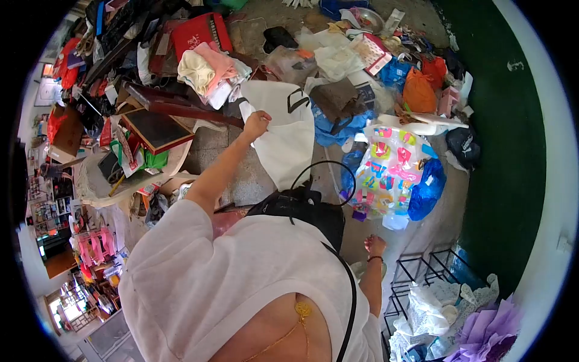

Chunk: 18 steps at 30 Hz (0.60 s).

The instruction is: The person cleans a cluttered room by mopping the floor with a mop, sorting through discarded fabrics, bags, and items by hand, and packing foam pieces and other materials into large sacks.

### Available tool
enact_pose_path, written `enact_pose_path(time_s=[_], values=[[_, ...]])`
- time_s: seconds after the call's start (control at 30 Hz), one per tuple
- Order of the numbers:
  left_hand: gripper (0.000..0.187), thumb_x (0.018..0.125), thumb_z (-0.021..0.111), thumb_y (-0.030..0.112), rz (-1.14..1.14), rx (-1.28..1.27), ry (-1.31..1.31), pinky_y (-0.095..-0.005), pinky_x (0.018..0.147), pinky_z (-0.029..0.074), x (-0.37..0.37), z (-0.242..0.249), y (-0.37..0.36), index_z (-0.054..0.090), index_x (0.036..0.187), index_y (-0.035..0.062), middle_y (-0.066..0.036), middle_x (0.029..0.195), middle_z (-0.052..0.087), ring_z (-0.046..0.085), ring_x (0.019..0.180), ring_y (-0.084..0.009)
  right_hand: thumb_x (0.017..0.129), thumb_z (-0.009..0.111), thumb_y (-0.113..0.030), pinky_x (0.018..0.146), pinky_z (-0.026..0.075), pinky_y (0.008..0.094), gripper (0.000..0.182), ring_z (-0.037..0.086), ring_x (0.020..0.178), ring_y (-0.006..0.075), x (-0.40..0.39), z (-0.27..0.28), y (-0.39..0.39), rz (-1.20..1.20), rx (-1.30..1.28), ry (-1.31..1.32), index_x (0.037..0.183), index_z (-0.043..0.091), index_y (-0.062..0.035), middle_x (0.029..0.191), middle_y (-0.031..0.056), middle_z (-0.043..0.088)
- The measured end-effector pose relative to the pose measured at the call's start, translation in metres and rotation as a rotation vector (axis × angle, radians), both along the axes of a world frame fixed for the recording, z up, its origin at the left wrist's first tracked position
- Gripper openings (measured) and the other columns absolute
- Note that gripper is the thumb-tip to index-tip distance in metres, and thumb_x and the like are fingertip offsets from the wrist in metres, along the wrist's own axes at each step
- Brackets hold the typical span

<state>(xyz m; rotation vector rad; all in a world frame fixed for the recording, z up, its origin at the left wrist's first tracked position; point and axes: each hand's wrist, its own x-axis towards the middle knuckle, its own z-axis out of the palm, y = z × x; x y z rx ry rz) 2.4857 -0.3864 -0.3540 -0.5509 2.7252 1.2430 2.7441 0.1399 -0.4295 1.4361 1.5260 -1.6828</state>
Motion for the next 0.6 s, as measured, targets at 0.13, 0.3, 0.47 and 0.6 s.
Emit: enact_pose_path(time_s=[0.13,0.3,0.47,0.6], values=[[0.014,0.067,0.051,0.012,-0.136,-0.101,-0.037,-0.0374,0.066,0.044,-0.026,0.007,-0.026,0.06,0.075,0.0049,-0.017,0.075,0.059,0.057,0.072,-0.032,0.073,0.049,-0.007,0.032,0.035,0.0216,0.008,0.05,0.043,0.0143,-0.042,0.015,-0.044,0.116,-0.01,-0.019,0.07,0.048,0.0001,0.059,0.0096,0.052],[0.016,0.067,0.049,0.013,-0.161,-0.417,-0.29,-0.0406,0.07,0.045,-0.029,0.006,-0.061,0.058,0.077,0.0046,-0.017,0.08,0.059,0.056,0.081,-0.0319,0.073,0.05,-0.009,0.032,0.035,0.0215,0.01,0.051,0.044,0.0144,-0.114,0.008,-0.071,0.113,-0.091,0.02,0.073,0.049,0.0016,0.063,0.0106,0.054],[0.019,0.066,0.05,0.011,-0.252,-0.595,-0.491,-0.0402,0.07,0.045,-0.009,-0.007,-0.103,0.059,0.081,0.004,-0.017,0.084,0.059,0.056,0.085,-0.0312,0.074,0.05,-0.013,0.034,0.034,0.0206,0.013,0.05,0.043,0.014,-0.216,-0.016,-0.08,0.352,-0.084,0.032,0.072,0.05,0.0,0.062,0.0098,0.054],[0.019,0.067,0.051,0.008,-0.272,-0.662,-0.747,-0.0382,0.07,0.046,0.011,0.005,-0.112,0.06,0.083,0.0052,-0.015,0.087,0.059,0.057,0.086,-0.0286,0.076,0.049,-0.018,0.037,0.036,0.0215,0.014,0.051,0.047,0.0116,-0.337,-0.037,-0.116,0.587,-0.023,0.068,0.073,0.051,-0.0042,0.063,0.0067,0.056]])
